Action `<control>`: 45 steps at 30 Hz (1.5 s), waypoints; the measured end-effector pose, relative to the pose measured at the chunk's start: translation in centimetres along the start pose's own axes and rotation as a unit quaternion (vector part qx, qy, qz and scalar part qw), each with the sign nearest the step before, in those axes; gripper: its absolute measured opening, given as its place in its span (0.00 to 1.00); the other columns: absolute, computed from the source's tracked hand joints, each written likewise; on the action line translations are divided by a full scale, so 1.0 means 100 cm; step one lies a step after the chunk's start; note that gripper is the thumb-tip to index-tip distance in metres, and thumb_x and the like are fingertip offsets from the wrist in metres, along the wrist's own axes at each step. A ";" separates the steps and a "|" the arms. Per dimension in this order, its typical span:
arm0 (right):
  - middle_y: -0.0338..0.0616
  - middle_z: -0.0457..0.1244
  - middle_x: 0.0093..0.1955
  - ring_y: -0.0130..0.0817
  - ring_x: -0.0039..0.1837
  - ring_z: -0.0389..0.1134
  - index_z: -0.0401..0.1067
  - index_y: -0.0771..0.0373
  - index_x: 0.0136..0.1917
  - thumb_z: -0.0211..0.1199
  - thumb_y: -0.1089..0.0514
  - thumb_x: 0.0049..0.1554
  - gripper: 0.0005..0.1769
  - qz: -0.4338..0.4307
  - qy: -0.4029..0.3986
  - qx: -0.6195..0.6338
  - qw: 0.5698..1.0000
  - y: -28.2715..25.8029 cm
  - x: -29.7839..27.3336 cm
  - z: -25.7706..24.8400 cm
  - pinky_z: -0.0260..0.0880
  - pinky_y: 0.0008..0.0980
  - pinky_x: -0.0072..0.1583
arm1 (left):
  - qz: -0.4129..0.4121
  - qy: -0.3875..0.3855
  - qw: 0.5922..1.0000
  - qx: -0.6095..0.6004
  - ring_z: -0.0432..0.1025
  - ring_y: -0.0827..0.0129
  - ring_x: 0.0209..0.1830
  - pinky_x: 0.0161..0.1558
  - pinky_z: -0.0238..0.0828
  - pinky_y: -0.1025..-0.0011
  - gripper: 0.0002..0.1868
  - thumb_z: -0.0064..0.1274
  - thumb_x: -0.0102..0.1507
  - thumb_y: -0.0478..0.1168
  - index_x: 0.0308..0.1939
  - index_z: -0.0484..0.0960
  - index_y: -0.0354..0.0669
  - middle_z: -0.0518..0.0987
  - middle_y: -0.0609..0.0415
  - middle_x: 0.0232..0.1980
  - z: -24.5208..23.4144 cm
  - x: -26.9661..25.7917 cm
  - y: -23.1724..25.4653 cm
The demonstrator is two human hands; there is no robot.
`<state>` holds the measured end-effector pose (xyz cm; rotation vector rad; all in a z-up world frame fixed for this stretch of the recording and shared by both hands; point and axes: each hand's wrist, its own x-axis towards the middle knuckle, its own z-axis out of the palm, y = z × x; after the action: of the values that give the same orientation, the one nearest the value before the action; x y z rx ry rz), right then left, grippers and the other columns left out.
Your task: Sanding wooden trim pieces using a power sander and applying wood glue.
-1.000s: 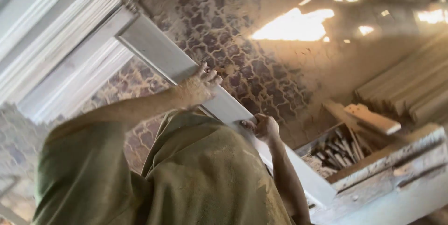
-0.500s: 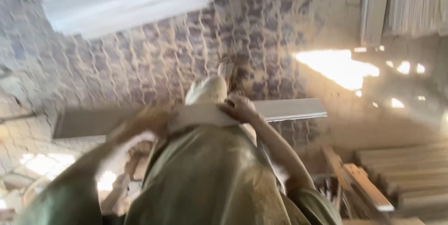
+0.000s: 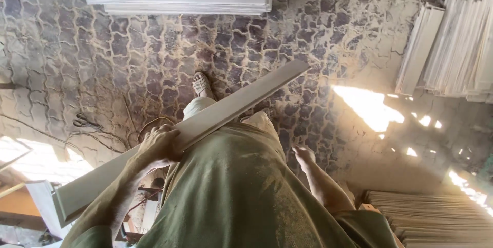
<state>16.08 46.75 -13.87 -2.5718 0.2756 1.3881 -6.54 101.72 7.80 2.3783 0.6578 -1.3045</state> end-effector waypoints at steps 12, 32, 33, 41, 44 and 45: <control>0.72 0.68 0.55 0.63 0.62 0.68 0.76 0.76 0.59 0.64 0.47 0.60 0.29 -0.004 0.003 0.056 0.998 -0.224 -0.036 0.104 0.66 0.46 0.66 | -0.031 0.058 0.998 0.010 0.68 0.49 0.62 0.62 0.67 0.50 0.33 0.63 0.49 0.66 0.54 0.82 0.59 0.72 0.47 0.61 -0.132 0.005 -0.178; 0.45 0.65 0.61 0.37 0.53 0.70 0.66 0.60 0.73 0.54 0.48 0.63 0.28 0.071 -0.014 0.434 0.898 -0.514 -0.023 -0.024 0.71 0.37 0.54 | 0.142 0.234 0.954 0.120 0.60 0.60 0.41 0.50 0.60 0.56 0.06 0.53 0.51 0.35 0.27 0.81 0.34 0.70 0.42 0.45 -0.359 0.269 -0.212; 0.48 0.67 0.56 0.38 0.52 0.71 0.67 0.63 0.70 0.58 0.49 0.62 0.27 0.032 0.005 0.455 0.890 -0.537 -0.039 -0.037 0.74 0.35 0.53 | 0.153 0.267 0.941 0.140 0.61 0.58 0.44 0.49 0.58 0.57 0.08 0.55 0.52 0.38 0.32 0.84 0.38 0.71 0.40 0.49 -0.357 0.289 -0.221; 0.40 0.69 0.44 0.24 0.41 0.68 0.73 0.62 0.62 0.65 0.53 0.59 0.20 0.119 0.080 0.489 0.861 -0.580 -0.131 0.019 0.67 0.20 0.40 | 0.163 0.209 0.939 0.221 0.62 0.54 0.52 0.54 0.57 0.56 0.15 0.65 0.52 0.48 0.32 0.84 0.41 0.68 0.36 0.59 -0.366 0.389 -0.308; 0.45 0.66 0.48 0.34 0.47 0.66 0.70 0.59 0.59 0.61 0.51 0.62 0.14 0.234 0.059 0.468 0.850 -0.564 -0.160 0.081 0.72 0.38 0.51 | 0.188 0.215 0.932 0.223 0.61 0.52 0.56 0.57 0.58 0.53 0.21 0.67 0.52 0.53 0.41 0.87 0.44 0.67 0.38 0.59 -0.362 0.431 -0.341; 0.54 0.62 0.61 0.46 0.60 0.64 0.66 0.62 0.66 0.55 0.48 0.64 0.23 0.254 0.000 0.433 0.865 -0.571 -0.176 0.094 0.69 0.47 0.61 | 0.201 0.232 0.931 0.200 0.61 0.52 0.57 0.58 0.58 0.52 0.16 0.66 0.54 0.48 0.40 0.88 0.44 0.67 0.38 0.61 -0.364 0.442 -0.350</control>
<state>13.91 105.35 1.05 -1.7782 1.3122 1.0182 20.07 159.37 -13.94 2.9811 -0.0124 -0.7535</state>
